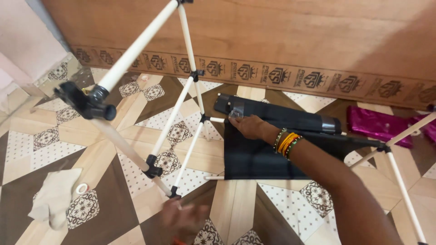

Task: The person disassembles a three-tier black fabric and white PVC pipe shelving unit. They remove the fabric shelves from the frame and then detach the PVC pipes from the joints, leaving the components separated on the floor.

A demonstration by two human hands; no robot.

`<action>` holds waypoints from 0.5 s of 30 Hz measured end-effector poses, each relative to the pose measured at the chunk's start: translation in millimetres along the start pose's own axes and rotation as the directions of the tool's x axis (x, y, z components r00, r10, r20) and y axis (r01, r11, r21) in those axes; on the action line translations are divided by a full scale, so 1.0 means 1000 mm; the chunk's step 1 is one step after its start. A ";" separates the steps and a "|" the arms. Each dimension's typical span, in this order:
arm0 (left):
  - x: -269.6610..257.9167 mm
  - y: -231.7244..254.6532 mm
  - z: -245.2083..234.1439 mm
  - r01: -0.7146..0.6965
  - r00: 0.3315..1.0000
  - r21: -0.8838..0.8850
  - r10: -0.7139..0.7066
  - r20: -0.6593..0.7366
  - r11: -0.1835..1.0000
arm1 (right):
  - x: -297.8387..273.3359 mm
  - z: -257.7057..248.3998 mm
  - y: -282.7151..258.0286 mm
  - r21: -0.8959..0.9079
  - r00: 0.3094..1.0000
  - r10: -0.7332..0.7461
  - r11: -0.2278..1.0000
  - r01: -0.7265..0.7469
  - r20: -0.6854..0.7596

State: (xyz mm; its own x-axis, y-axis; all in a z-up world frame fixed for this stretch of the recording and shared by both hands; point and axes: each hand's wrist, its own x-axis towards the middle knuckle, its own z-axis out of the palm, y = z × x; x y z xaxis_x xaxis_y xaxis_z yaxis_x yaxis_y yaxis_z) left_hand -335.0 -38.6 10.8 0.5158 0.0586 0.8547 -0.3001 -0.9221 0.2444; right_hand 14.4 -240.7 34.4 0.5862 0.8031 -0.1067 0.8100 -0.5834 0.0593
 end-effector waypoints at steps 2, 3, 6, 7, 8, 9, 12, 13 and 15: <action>0.028 0.011 0.020 -0.243 0.964 -0.140 0.254 0.073 0.960 | 0.008 -0.006 0.013 -0.082 0.980 0.036 0.996 -0.021 0.196; 0.050 0.015 0.042 -0.237 0.949 -0.206 0.272 0.162 0.949 | 0.014 -0.006 0.013 -0.051 0.989 0.029 0.998 -0.022 0.144; 0.117 0.007 0.111 0.170 0.916 -0.235 -0.065 0.397 0.957 | 0.027 -0.004 0.014 0.114 0.997 0.025 0.993 -0.016 -0.075; 0.142 -0.006 0.138 0.507 0.752 -0.200 -0.316 0.578 0.839 | 0.029 0.003 0.006 0.211 0.984 0.024 0.977 0.014 -0.178; 0.161 -0.018 0.162 0.780 0.479 -0.093 -0.496 0.724 0.618 | 0.028 0.013 -0.005 0.302 0.962 0.026 0.951 0.060 -0.271; 0.178 -0.040 0.181 0.820 0.359 0.010 -0.527 0.770 0.572 | 0.024 0.024 -0.015 0.292 0.944 0.062 0.956 0.037 -0.323; 0.180 -0.101 0.204 0.462 0.373 0.417 -0.598 0.710 0.783 | 0.017 0.042 -0.037 0.279 0.907 0.170 0.958 -0.061 -0.385; 0.180 -0.122 0.206 0.410 0.377 0.462 -0.607 0.700 0.787 | 0.019 0.041 -0.039 0.278 0.915 0.206 0.954 -0.109 -0.348; 0.160 -0.143 0.212 0.339 0.393 0.525 -0.624 0.675 0.781 | 0.011 0.043 -0.042 0.275 0.930 0.229 0.950 -0.149 -0.286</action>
State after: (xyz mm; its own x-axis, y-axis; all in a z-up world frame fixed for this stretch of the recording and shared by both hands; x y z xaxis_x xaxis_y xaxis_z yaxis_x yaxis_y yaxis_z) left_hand -39.1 21.5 15.1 0.9318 0.3403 -0.1262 0.3616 -0.9008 0.2406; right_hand -13.5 -212.8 -12.4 0.7348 0.6486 0.1985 0.6782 -0.7070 -0.2004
